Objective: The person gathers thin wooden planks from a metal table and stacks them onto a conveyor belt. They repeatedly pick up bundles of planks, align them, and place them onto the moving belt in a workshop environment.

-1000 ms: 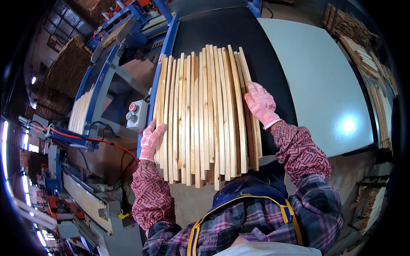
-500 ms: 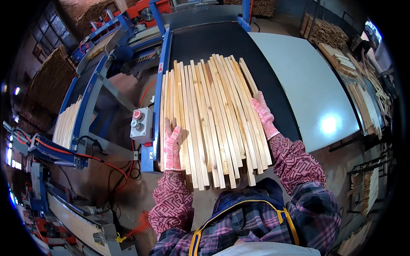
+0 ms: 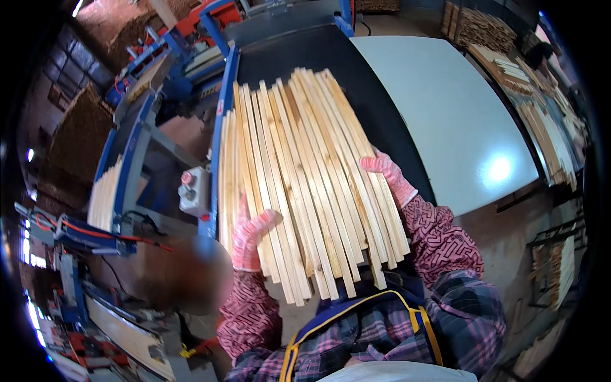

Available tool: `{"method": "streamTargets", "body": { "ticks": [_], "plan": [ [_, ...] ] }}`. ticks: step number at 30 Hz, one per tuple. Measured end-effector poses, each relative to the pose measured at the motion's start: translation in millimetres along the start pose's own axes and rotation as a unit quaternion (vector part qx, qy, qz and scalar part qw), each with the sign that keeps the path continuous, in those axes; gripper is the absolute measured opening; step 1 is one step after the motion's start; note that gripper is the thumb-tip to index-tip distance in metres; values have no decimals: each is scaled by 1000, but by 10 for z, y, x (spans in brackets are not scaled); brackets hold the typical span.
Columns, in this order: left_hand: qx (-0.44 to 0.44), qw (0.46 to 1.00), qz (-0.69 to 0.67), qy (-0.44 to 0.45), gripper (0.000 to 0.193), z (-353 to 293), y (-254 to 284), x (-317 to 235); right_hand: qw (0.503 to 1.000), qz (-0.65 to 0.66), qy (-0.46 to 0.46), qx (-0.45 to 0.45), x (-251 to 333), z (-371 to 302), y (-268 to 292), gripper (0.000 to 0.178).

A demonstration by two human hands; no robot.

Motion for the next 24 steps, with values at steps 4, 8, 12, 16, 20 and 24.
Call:
{"method": "streamTargets", "body": {
  "ticks": [4,8,12,16,20,24],
  "plan": [
    [44,997,2,-58,101,-181,-370,-227,988,146,-26,48,244,-203,-283,55],
    [143,985,-73,-60,109,-125,-738,-72,929,347,-131,-23,247,-631,-259,57],
    [121,981,105,-109,105,183,-875,183,953,286,-100,-6,425,-810,-178,56],
    [-33,850,512,-118,89,742,-872,478,976,176,-74,-109,74,-458,614,66],
    [-129,650,734,-148,79,876,-794,479,990,-72,-29,-119,114,232,672,80],
    [-150,608,753,-204,77,945,-825,512,906,-407,-76,-88,325,388,965,92]
  ]
}}
Point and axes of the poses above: each hand's wrist, its own z-axis towards the middle knuckle, its own y-axis out of the back of the hand, x = y × z, the point moved 4 cm from there along z, towards the middle knuckle, and after that the axes turned 11 degrees about z, right-handed, at the moved point
